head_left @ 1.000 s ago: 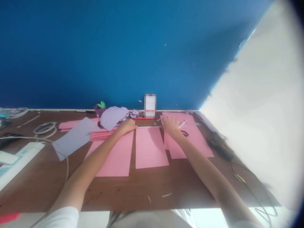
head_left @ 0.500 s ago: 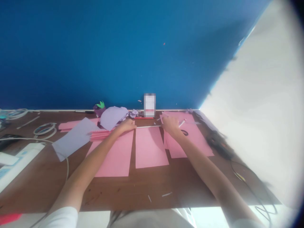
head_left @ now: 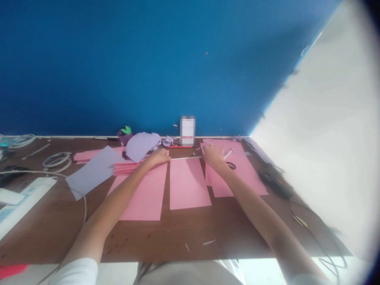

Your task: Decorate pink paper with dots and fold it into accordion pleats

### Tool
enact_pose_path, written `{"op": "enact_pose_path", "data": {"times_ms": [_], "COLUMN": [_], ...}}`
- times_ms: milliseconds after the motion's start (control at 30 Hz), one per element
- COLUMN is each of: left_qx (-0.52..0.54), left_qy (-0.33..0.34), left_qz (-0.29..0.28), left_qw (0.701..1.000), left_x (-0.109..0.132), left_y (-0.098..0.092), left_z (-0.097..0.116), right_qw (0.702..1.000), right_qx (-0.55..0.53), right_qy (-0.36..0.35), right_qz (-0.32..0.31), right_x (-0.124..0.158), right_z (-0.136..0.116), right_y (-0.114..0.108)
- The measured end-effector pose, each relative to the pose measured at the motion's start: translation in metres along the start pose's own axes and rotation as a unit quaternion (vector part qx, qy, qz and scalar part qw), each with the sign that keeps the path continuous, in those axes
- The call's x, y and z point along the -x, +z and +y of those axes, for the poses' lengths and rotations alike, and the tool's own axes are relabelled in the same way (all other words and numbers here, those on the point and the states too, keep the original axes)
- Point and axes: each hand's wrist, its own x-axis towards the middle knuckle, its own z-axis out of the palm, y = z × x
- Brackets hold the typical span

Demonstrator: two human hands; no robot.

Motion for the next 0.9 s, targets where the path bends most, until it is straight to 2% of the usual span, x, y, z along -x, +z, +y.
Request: {"op": "enact_pose_path", "data": {"times_ms": [267,467,767,900], "left_qx": [-0.040,-0.073,-0.115,-0.133], "left_qy": [0.021,0.016,0.021,0.024], "left_qz": [0.012,-0.001,0.012,0.008], "left_qw": [0.999,0.997,0.993,0.991], "left_x": [-0.005,-0.003,-0.011,-0.014], "left_y": [0.005,0.003,0.010,0.012], "left_z": [-0.004,0.002,-0.003,-0.004], "right_qw": [1.000,1.000,1.000,1.000], "right_qx": [0.001,0.004,0.011,0.005], "right_qy": [0.008,0.004,0.002,0.008], "right_qz": [0.001,0.003,-0.021,-0.011], "right_x": [-0.001,-0.002,-0.001,-0.001], "right_z": [0.001,0.001,-0.002,-0.002], "right_y": [-0.001,0.000,0.000,0.002]}}
